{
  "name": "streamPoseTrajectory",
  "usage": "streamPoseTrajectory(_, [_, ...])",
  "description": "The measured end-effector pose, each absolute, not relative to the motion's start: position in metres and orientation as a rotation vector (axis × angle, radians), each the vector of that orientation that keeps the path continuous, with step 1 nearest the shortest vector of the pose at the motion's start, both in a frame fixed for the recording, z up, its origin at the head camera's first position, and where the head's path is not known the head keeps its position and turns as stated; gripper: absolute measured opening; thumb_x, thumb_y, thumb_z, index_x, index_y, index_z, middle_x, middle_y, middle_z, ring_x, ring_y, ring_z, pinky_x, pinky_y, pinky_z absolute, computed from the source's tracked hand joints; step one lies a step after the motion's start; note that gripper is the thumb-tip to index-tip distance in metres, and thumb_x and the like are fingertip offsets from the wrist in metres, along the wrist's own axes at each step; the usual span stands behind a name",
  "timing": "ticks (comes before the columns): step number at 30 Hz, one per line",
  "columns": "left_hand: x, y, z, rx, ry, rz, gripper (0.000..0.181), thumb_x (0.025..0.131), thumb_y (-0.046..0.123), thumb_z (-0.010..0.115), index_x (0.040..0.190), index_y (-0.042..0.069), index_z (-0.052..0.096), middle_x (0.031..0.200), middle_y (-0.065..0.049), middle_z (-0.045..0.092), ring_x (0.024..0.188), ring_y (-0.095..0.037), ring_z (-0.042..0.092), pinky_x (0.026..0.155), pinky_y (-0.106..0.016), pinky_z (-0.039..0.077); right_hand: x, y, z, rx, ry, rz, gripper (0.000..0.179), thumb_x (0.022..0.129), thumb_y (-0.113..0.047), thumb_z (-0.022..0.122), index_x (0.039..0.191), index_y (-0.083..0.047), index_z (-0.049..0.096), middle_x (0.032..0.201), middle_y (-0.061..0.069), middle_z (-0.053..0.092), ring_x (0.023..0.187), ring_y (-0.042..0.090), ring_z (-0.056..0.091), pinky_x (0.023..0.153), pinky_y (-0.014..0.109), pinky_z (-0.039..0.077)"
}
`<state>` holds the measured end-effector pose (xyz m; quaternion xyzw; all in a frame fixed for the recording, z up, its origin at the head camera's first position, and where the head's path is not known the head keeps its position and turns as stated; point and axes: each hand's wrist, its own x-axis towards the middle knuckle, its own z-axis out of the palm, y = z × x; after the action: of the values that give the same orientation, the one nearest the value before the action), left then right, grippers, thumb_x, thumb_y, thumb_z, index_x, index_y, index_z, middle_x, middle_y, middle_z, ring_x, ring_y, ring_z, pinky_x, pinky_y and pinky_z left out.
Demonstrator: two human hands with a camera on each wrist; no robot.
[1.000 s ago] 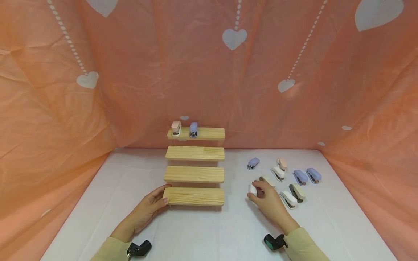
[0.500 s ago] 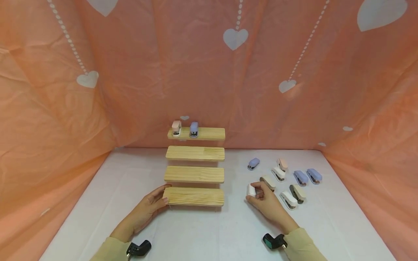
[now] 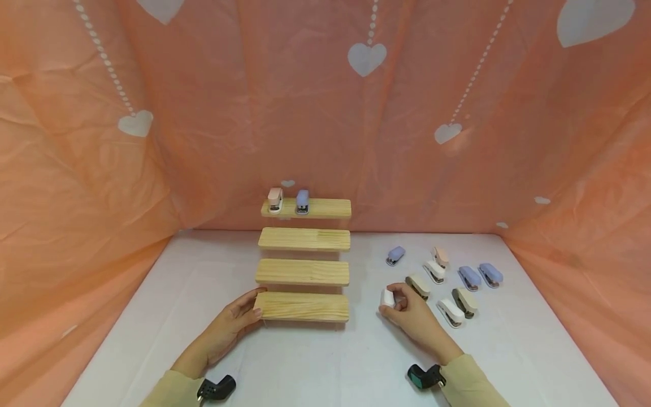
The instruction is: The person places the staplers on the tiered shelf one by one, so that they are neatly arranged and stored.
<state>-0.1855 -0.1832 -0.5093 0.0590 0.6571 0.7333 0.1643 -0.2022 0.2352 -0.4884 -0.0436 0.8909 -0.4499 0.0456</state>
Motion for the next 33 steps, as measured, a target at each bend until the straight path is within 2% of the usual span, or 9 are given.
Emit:
streamPoseTrajectory(5, [-0.186,-0.181,-0.510,0.185,1.859,2.083,0.066,0.092,0.020,0.066,0.149,0.009,0.034,0.152,-0.017,0.032,0.136,-0.029,0.036,0.104,-0.031,0.042,-0.209,0.228,-0.467,-0.237,2.825,-1.310,0.057,0.085,-0.036,0.074,0.130,-0.009,0.053,0.125,0.017,0.058,0.086,0.018,0.057,0.065,0.028,0.051])
streamPoseTrajectory(7, [-0.186,-0.181,-0.511,0.179,1.864,2.078,0.067,0.092,0.022,0.066,0.149,0.009,0.035,0.152,-0.016,0.031,0.136,-0.029,0.035,0.104,-0.031,0.041,-0.215,0.224,-0.455,-0.304,2.859,-1.319,0.057,0.086,-0.035,0.073,0.130,-0.007,0.053,0.126,0.018,0.058,0.087,0.019,0.058,0.068,0.029,0.051])
streamPoseTrajectory(13, [-0.185,-0.181,-0.511,0.158,1.871,2.079,0.068,0.091,0.022,0.067,0.149,0.010,0.034,0.153,-0.016,0.031,0.137,-0.030,0.035,0.104,-0.032,0.041,-0.235,0.211,-0.422,-0.435,2.929,-1.364,0.059,0.088,-0.039,0.070,0.134,-0.007,0.050,0.123,0.015,0.058,0.087,0.021,0.058,0.066,0.031,0.051])
streamPoseTrajectory(17, [-0.183,-0.181,-0.509,0.142,1.878,2.080,0.069,0.091,0.023,0.067,0.149,0.010,0.034,0.153,-0.016,0.030,0.137,-0.030,0.034,0.104,-0.032,0.042,-0.247,0.197,-0.402,-0.453,2.940,-1.453,0.060,0.088,-0.042,0.069,0.135,-0.010,0.049,0.120,0.012,0.058,0.092,0.023,0.058,0.073,0.034,0.052])
streamPoseTrajectory(21, [-0.181,-0.182,-0.509,0.135,1.884,2.084,0.069,0.090,0.023,0.068,0.149,0.010,0.034,0.153,-0.017,0.030,0.136,-0.031,0.035,0.104,-0.033,0.042,-0.259,0.180,-0.383,-0.502,2.942,-1.599,0.056,0.087,-0.039,0.070,0.132,-0.011,0.051,0.113,0.009,0.059,0.094,0.021,0.057,0.075,0.030,0.051])
streamPoseTrajectory(26, [-0.181,-0.182,-0.510,0.140,1.884,2.085,0.069,0.091,0.024,0.067,0.149,0.010,0.034,0.152,-0.018,0.030,0.135,-0.031,0.036,0.104,-0.033,0.042,-0.277,0.161,-0.365,-0.598,2.914,-1.747,0.052,0.088,-0.034,0.071,0.132,-0.012,0.053,0.106,0.011,0.061,0.091,0.020,0.057,0.074,0.026,0.051])
streamPoseTrajectory(33, [-0.182,-0.180,-0.510,0.154,1.894,2.093,0.068,0.091,0.024,0.067,0.149,0.009,0.034,0.152,-0.019,0.030,0.134,-0.030,0.037,0.104,-0.033,0.042,-0.303,0.143,-0.353,-0.623,2.824,-1.811,0.056,0.088,-0.033,0.071,0.137,-0.011,0.053,0.111,0.012,0.059,0.096,0.024,0.056,0.080,0.033,0.051])
